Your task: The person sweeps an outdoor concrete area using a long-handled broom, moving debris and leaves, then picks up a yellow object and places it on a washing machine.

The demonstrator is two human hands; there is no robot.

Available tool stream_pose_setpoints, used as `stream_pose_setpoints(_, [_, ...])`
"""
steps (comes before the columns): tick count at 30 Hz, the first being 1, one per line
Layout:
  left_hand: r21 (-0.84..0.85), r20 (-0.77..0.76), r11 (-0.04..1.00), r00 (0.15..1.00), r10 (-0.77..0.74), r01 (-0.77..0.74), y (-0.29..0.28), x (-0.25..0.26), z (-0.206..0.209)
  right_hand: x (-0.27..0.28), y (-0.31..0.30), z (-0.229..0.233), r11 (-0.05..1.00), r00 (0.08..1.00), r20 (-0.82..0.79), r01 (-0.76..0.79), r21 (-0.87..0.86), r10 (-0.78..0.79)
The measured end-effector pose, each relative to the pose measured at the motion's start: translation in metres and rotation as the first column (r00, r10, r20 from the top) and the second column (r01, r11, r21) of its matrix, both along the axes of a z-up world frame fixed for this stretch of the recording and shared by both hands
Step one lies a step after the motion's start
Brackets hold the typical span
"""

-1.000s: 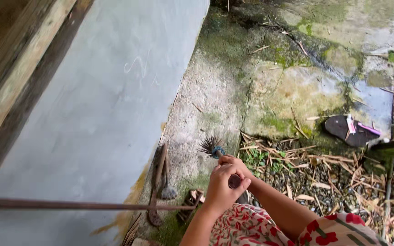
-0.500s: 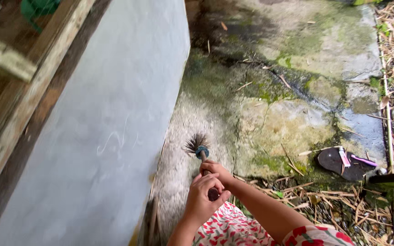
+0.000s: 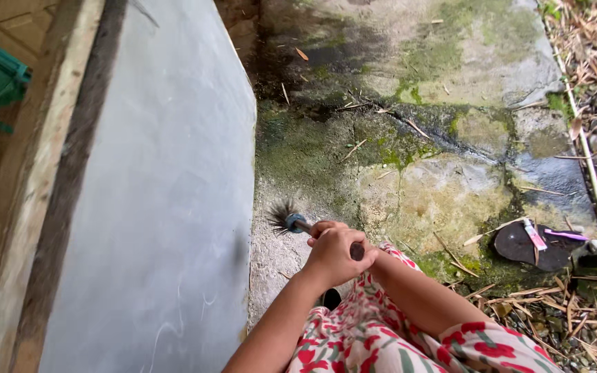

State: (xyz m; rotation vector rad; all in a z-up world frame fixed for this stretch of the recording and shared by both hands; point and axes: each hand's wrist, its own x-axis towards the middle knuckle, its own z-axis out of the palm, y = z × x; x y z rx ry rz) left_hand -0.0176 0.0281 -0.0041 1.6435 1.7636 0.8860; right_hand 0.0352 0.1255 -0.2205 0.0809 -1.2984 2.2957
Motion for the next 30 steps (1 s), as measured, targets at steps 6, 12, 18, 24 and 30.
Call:
stream_pose_setpoints(6, [-0.106, -0.078, 0.994, 0.997, 0.001, -0.009, 0.1, -0.042, -0.046, -0.028, 0.112, -0.052, 0.821, 0.859, 0.438, -0.036, 0.57, -0.266])
stream_pose_setpoints(12, [-0.141, -0.075, 0.986, 0.994, 0.078, -0.088, 0.291, -0.066, -0.12, -0.038, 0.317, -0.135, 0.525, 0.675, 0.654, -0.441, 0.728, -0.34])
stream_pose_setpoints(18, [-0.07, 0.574, 0.987, 0.815, -0.08, 0.145, 0.507, 0.045, -0.213, 0.162, 0.547, -0.093, 0.688, 0.039, 0.791, -0.468, 0.555, -0.611])
stream_pose_setpoints(24, [-0.202, 0.857, 0.956, 0.511, 0.067, 0.214, 0.624, 0.113, -0.174, 0.242, 0.638, -0.024, 0.535, -0.133, 0.536, -0.44, 0.721, -0.833])
stream_pose_setpoints(30, [0.053, 0.524, 0.988, 0.838, -0.152, 0.146, 0.665, 0.0, -0.074, 0.084, 0.665, -0.018, 0.617, 0.479, 0.852, 0.741, -0.265, -0.209])
